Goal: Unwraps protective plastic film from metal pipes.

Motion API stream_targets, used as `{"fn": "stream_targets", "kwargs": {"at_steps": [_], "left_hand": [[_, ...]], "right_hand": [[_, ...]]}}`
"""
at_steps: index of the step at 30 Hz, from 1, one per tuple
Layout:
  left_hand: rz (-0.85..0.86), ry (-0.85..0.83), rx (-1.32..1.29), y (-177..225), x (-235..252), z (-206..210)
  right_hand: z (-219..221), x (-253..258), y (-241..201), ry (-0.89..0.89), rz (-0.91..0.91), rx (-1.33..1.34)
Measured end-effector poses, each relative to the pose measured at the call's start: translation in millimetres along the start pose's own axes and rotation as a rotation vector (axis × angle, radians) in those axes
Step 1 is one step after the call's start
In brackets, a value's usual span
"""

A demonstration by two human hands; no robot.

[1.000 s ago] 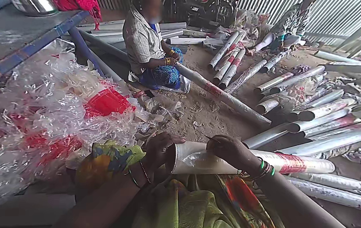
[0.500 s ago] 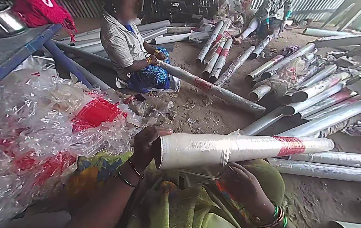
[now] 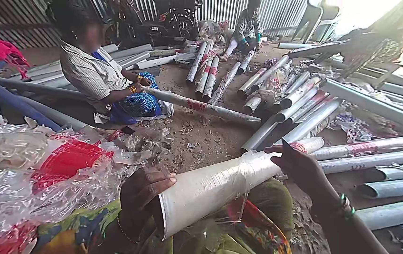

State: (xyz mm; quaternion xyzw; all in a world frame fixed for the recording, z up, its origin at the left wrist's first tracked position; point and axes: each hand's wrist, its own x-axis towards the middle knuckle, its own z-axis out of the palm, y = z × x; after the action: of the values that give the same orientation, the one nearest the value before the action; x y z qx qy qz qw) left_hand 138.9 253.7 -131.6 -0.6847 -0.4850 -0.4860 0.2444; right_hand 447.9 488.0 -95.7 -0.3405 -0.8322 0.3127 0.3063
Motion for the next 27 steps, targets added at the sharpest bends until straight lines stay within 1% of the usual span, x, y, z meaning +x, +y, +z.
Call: {"fn": "stream_targets", "kwargs": {"at_steps": [1,3,5,7,9,10,12,16,18,20,23,25,27], "left_hand": [[0.021,-0.012,0.011,4.6,2.9,-0.2],[0.053,-0.027,0.029,11.6,7.2,-0.6],[0.066,-0.042,0.028,15.8,9.1,-1.7],[0.061,-0.06,0.03,18.7,10.0,-2.7],[0.052,-0.065,0.034,18.4,9.4,-2.3],[0.051,-0.066,0.034,16.8,8.8,-1.6],[0.053,-0.062,0.038,12.0,8.9,-0.7],[0.04,-0.076,0.092,6.3,12.3,-0.6],[0.054,-0.103,0.124,5.2,16.4,-1.7],[0.088,-0.134,0.156,5.9,22.5,-2.6],[0.174,-0.168,0.203,8.3,32.6,-3.6],[0.217,-0.192,0.201,12.2,37.6,-4.4],[0.252,-0.241,0.199,16.7,40.4,-7.8]], "right_hand": [[-4.7,15.1,10.1,-0.089,0.068,-0.025],[-8.0,42.1,25.7,-0.33,0.176,-0.032],[-5.8,61.4,27.2,-0.578,0.215,-0.073],[1.5,70.8,23.0,-0.669,0.204,-0.077],[6.0,74.0,18.8,-0.695,0.177,-0.083],[7.4,74.2,17.6,-0.684,0.161,-0.092],[10.1,70.0,18.3,-0.596,0.13,-0.097],[14.2,45.9,40.8,-0.269,0.044,-0.012],[16.6,32.5,50.3,-0.131,0.047,0.059],[19.1,19.7,61.9,-0.016,0.054,0.162],[23.8,0.8,82.5,0.112,-0.023,0.442],[24.8,-12.0,87.5,0.152,-0.112,0.607],[22.2,-26.4,84.1,0.187,-0.133,0.642]]}}
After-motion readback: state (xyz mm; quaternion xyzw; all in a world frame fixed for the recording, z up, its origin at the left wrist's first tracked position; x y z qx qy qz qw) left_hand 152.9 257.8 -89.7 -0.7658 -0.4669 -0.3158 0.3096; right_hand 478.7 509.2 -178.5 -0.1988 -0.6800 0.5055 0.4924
